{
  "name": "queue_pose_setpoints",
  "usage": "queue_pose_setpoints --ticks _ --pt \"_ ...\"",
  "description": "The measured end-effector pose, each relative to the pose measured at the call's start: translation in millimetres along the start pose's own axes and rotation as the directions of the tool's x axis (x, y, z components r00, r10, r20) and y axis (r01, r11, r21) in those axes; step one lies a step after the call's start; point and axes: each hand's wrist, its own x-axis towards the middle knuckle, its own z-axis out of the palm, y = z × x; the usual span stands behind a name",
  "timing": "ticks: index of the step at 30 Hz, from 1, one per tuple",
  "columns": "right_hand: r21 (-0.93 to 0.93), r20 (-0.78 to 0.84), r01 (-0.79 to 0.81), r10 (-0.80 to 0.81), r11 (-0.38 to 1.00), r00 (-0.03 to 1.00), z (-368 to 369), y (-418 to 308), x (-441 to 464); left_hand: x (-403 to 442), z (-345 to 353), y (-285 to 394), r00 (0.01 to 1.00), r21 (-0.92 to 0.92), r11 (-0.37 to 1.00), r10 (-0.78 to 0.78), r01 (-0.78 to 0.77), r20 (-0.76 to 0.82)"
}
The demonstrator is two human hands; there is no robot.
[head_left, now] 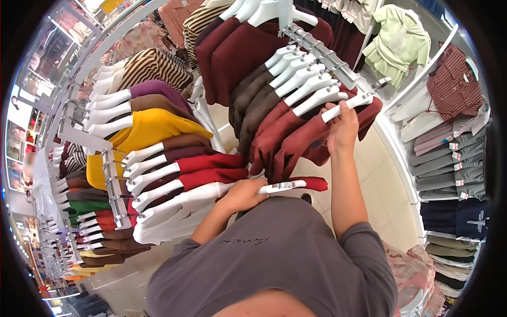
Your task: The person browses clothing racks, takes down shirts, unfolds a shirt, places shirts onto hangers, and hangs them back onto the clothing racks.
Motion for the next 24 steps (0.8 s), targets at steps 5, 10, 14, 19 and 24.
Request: queue_pose_setpoints --ticks 5,10,14,19,24 --pt "0.106 -0.139 0.118 -0.103 0.987 0.985 -42.0 -51.6 31.4 12.9 -0.5 37.0 0.998 0.08 0.997 -0.019 0.023 -0.059" --pt "0.178 -0.32 0.255 -0.189 0.951 0.928 -124.3 -115.2 55.0 23.6 -16.8 75.7 0.985 0.041 0.999 0.017 -0.01 -0.171" --pt "0.226 -0.344 0.3 -0.212 0.927 0.915 -190.8 -166.1 56.2 45.2 -34.7 111.6 0.98 0.089 0.996 0.01 0.008 -0.201" --pt "0.223 -0.325 0.412 -0.332 0.883 0.886 -235.0 -219.7 47.2 85.0 -51.7 144.2 0.961 0.19 0.98 0.105 -0.056 -0.256" --pt "0.202 -0.329 0.546 -0.469 0.813 0.82 -286.5 -274.1 45.1 113.9 -62.9 170.5 0.951 0.203 0.979 0.09 -0.03 -0.295"
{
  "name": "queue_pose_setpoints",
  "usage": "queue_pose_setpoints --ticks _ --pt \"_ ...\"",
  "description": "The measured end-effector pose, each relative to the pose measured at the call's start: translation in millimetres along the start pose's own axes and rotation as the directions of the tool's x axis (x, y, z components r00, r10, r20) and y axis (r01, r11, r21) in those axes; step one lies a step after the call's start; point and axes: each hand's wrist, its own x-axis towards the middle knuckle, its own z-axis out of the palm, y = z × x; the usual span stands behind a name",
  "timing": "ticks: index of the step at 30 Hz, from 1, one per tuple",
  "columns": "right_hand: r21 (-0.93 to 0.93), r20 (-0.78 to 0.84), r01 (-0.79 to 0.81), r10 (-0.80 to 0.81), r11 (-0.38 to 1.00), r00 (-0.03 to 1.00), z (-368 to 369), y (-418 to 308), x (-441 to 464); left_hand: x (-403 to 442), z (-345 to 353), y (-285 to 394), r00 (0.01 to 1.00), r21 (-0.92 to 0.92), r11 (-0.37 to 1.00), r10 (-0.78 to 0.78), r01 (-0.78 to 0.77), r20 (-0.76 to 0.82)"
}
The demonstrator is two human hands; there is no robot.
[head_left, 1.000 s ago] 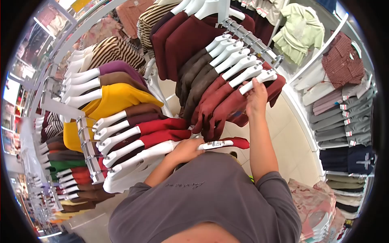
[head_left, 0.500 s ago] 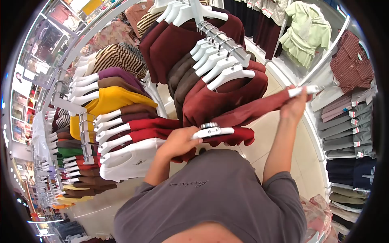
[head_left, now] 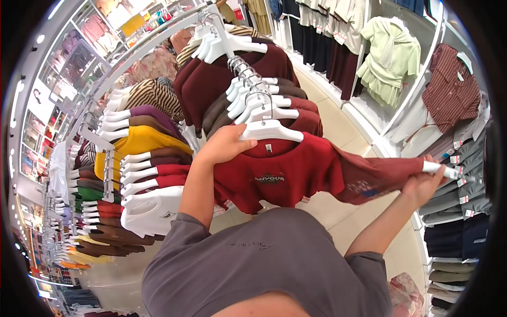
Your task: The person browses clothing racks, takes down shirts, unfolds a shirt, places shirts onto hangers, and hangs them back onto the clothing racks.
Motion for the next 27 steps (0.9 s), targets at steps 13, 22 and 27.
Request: queue_pose_setpoints --ticks 13,22,27 --pt "-0.221 -0.018 0.084 -0.09 0.972 0.996 -36.1 -26.5 -1.8 38.6 40.6 -10.2 0.992 -0.038 0.997 -0.064 0.06 -0.109" --pt "-0.138 -0.061 0.023 -0.031 0.99 0.998 -24.2 -26.6 -7.6 32.3 12.0 11.9 0.928 -0.054 0.996 -0.086 0.072 -0.361" --pt "-0.087 -0.019 -0.019 0.018 0.996 1.0 -9.7 -16.4 -10.7 52.6 -10.0 19.4 0.73 0.06 0.993 0.118 -0.105 -0.673"
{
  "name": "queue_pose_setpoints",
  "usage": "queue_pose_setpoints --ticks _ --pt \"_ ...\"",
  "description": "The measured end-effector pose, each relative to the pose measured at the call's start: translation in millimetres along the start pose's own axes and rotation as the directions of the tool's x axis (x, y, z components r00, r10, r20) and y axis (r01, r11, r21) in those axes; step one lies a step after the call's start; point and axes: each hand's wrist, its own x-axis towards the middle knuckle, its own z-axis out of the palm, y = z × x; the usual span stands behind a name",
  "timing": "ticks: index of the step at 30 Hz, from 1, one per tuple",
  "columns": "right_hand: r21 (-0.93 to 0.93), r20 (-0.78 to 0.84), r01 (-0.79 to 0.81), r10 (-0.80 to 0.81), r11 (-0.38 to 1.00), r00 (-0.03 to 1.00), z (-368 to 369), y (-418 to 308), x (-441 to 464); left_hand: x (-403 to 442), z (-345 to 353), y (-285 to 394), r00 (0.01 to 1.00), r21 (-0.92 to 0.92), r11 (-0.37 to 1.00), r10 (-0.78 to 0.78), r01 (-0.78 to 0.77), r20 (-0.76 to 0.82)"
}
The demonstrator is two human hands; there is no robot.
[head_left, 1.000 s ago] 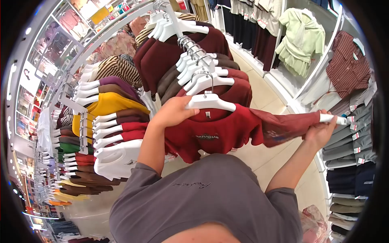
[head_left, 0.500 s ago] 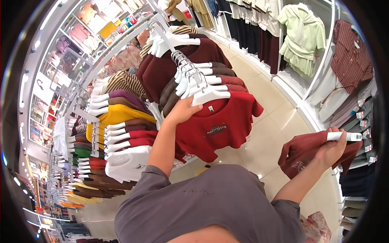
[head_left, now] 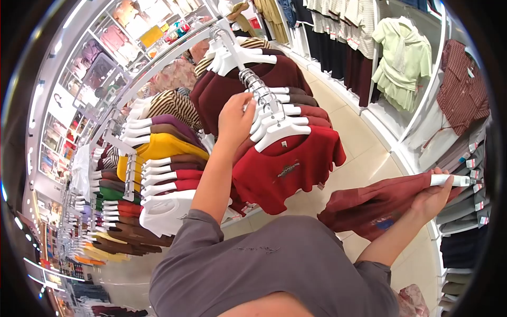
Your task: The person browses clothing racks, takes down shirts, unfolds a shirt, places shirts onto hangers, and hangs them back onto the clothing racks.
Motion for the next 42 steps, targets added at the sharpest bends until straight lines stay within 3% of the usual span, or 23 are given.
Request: queue_pose_setpoints --ticks 2,8,14,27,36,40,42 --pt "0.018 0.02 -0.037 0.037 0.999 0.999 10.0 6.8 -4.5 10.3 5.9 -3.5 0.966 0.094 0.963 0.256 -0.252 -0.031" --pt "0.033 0.047 -0.099 0.097 0.995 0.994 28.4 20.8 -14.5 18.0 29.6 -19.9 0.969 -0.045 0.973 0.228 -0.225 0.096" --pt "0.051 0.133 -0.23 0.221 0.972 0.966 31.0 30.8 -15.3 16.6 39.8 -28.3 0.968 -0.072 0.966 0.25 -0.25 -0.006" --pt "0.076 0.198 -0.309 0.29 0.948 0.936 26.7 33.8 -5.8 15.5 43.5 -35.0 0.981 -0.152 0.97 0.192 -0.192 -0.014" --pt "0.066 0.273 -0.295 0.267 0.953 0.924 25.4 35.9 1.7 6.7 40.2 -28.8 0.984 -0.112 0.979 0.175 -0.168 0.047" --pt "-0.007 0.128 -0.257 0.256 0.966 0.958 37.2 32.8 -2.3 8.0 39.2 -30.5 0.981 -0.134 0.974 0.192 -0.185 0.041" --pt "-0.025 0.143 -0.238 0.239 0.971 0.96 33.2 32.8 2.7 9.8 39.1 -37.2 0.982 -0.199 0.963 0.187 -0.179 0.019"
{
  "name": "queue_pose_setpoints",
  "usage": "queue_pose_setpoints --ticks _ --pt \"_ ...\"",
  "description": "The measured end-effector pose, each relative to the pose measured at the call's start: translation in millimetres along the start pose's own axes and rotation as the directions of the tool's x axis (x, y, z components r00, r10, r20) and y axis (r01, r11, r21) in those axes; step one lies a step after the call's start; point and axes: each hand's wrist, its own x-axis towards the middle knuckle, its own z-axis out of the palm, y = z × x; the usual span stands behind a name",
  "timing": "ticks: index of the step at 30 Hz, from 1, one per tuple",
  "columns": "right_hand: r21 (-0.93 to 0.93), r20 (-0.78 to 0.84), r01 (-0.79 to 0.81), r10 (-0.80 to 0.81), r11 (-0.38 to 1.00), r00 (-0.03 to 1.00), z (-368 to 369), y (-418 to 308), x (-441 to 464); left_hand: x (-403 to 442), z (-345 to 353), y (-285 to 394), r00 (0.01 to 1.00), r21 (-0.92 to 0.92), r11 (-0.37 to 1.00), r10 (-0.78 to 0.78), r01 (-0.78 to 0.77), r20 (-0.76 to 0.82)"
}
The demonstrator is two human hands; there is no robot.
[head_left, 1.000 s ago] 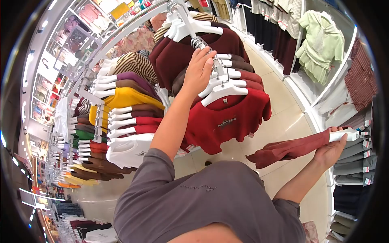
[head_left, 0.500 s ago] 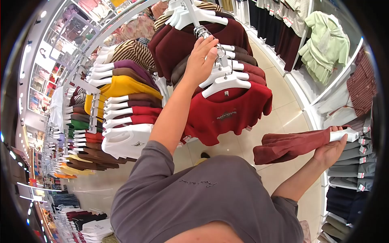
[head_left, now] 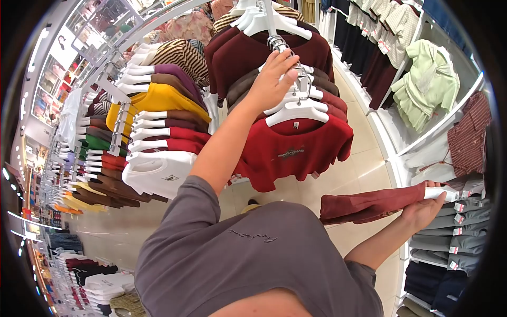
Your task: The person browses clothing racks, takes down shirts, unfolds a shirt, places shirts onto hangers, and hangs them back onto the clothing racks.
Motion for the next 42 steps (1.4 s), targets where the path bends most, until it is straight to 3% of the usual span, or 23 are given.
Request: queue_pose_setpoints --ticks 2,4,6,8,11,14,18,25,27,32,39,42 --pt "0.042 0.05 -0.006 0.004 0.999 0.999 -6.6 -2.9 2.4 3.6 -2.0 -8.6 1.0 -0.069 0.998 0.001 -0.002 -0.017" --pt "0.075 0.107 -0.018 0.01 0.997 0.994 -17.8 -5.4 7.7 10.3 -6.5 -17.0 0.991 -0.196 0.978 -0.093 0.072 -0.101" --pt "0.104 0.163 -0.034 0.017 0.994 0.986 -18.9 -7.1 8.6 15.3 -7.1 -25.3 0.99 -0.186 0.979 -0.108 0.089 -0.096" --pt "0.062 0.087 0.009 -0.015 0.998 0.996 -9.9 -9.3 3.1 16.4 -3.6 -32.3 0.998 -0.004 0.999 -0.05 0.05 -0.034" --pt "0.098 0.162 -0.033 0.017 0.995 0.987 -18.9 -10.2 6.7 17.3 0.6 -28.2 0.995 -0.022 0.995 -0.095 0.095 0.014" --pt "0.027 0.071 -0.001 -0.001 1.0 0.997 -10.9 -9.2 1.4 15.2 2.6 -26.5 0.993 -0.027 0.993 -0.115 0.115 0.026" --pt "0.056 0.132 -0.029 0.021 0.998 0.991 -15.1 -5.3 6.4 15.0 1.8 -19.9 0.99 -0.044 0.989 -0.142 0.143 0.018" --pt "0.046 0.029 0.008 -0.009 0.999 1.0 0.3 -1.2 1.7 18.7 -2.4 -27.6 0.983 -0.063 0.981 -0.182 0.184 0.027" --pt "0.049 0.026 0.014 -0.015 0.999 1.0 -0.8 -1.0 0.8 21.2 -2.9 -32.8 0.983 0.05 0.982 -0.183 0.182 0.01" --pt "0.073 0.07 -0.011 0.006 0.997 0.998 -17.7 1.1 6.0 21.8 -6.9 -26.8 0.984 0.121 0.978 -0.175 0.17 0.034" --pt "0.031 0.007 0.006 -0.006 1.0 1.0 -11.7 -1.2 1.2 24.8 -16.3 -22.7 0.981 0.212 0.964 -0.178 0.158 0.078" --pt "0.041 0.0 0.006 -0.006 0.999 1.0 -15.2 -2.0 2.4 32.6 -12.7 -42.0 0.98 0.088 0.976 -0.196 0.197 -0.019"
